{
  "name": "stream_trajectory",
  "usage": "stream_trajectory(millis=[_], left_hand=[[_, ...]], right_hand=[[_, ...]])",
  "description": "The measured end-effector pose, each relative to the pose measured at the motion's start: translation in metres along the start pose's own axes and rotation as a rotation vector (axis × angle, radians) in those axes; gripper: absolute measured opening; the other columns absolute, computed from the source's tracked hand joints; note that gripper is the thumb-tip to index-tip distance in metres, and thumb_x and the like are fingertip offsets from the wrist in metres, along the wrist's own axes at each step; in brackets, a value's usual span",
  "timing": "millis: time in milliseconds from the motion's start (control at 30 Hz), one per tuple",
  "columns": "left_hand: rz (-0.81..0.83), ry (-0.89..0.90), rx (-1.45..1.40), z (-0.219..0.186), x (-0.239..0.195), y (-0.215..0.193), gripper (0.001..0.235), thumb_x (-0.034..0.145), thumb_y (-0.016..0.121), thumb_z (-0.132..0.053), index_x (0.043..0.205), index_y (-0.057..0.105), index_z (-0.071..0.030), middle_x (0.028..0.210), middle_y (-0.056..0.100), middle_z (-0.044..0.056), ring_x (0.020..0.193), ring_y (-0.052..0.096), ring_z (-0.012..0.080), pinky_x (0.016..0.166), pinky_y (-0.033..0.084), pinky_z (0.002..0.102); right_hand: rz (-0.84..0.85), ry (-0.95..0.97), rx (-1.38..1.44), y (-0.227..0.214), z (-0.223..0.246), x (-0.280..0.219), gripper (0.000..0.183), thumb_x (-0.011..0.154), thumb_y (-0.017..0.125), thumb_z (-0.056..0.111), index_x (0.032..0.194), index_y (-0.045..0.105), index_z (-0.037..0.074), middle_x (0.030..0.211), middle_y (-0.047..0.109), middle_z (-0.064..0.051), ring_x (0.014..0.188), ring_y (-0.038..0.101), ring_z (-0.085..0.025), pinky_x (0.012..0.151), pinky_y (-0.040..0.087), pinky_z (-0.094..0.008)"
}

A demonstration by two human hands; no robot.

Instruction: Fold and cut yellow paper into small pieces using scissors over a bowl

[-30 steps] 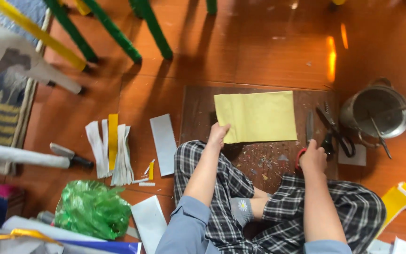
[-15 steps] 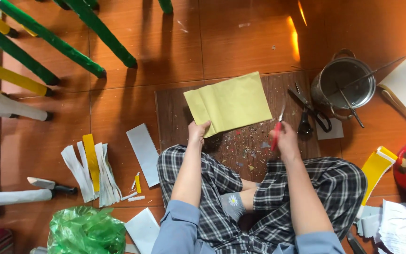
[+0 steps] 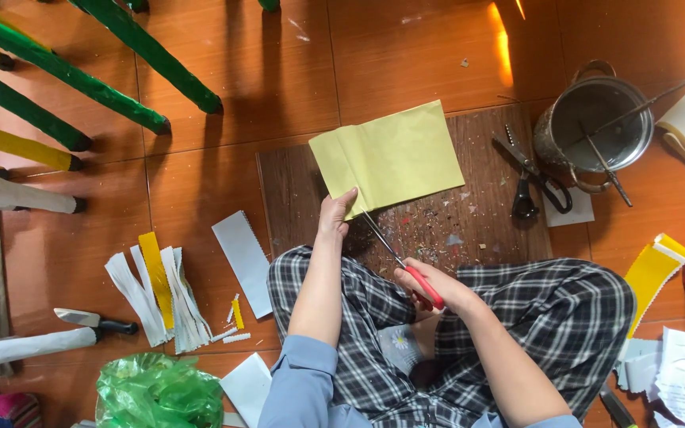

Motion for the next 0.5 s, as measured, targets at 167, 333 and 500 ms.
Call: stream_trajectory(millis=[167,333,500], left_hand=[[-0.011,0.023,-0.005,-0.008,-0.001,0.001,0.056,0.069,0.089,-0.004,0.116,0.06,0.004,0.099,0.069,0.019,0.089,0.07,0.0276,0.08,0.058,0.041],[-0.006,0.016,0.022,0.015,0.019,-0.016,0.06,0.069,0.091,-0.006,0.119,0.059,0.004,0.103,0.069,0.021,0.093,0.07,0.0295,0.084,0.057,0.043],[0.047,-0.023,0.164,0.027,0.007,-0.009,0.058,0.073,0.09,-0.007,0.119,0.058,0.004,0.106,0.068,0.026,0.096,0.069,0.0349,0.087,0.056,0.047]], right_hand=[[0.03,-0.031,0.04,0.004,-0.031,0.026,0.045,0.094,0.057,0.049,0.094,0.062,0.004,0.061,0.063,-0.015,0.046,0.063,-0.021,0.035,0.05,-0.028],[0.012,-0.045,0.089,0.002,-0.032,0.031,0.041,0.096,0.055,0.043,0.094,0.062,0.003,0.066,0.066,-0.015,0.052,0.066,-0.022,0.036,0.051,-0.029],[-0.051,-0.161,0.241,0.005,-0.019,0.061,0.037,0.099,0.051,0.041,0.103,0.06,0.005,0.069,0.067,-0.014,0.057,0.068,-0.021,0.04,0.053,-0.027]])
Point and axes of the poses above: each hand's wrist, its own x-axis towards the middle knuckle, its own y-axis out of the palm, z = x × y, the point moved 10 cm from there along x, towards the middle knuckle
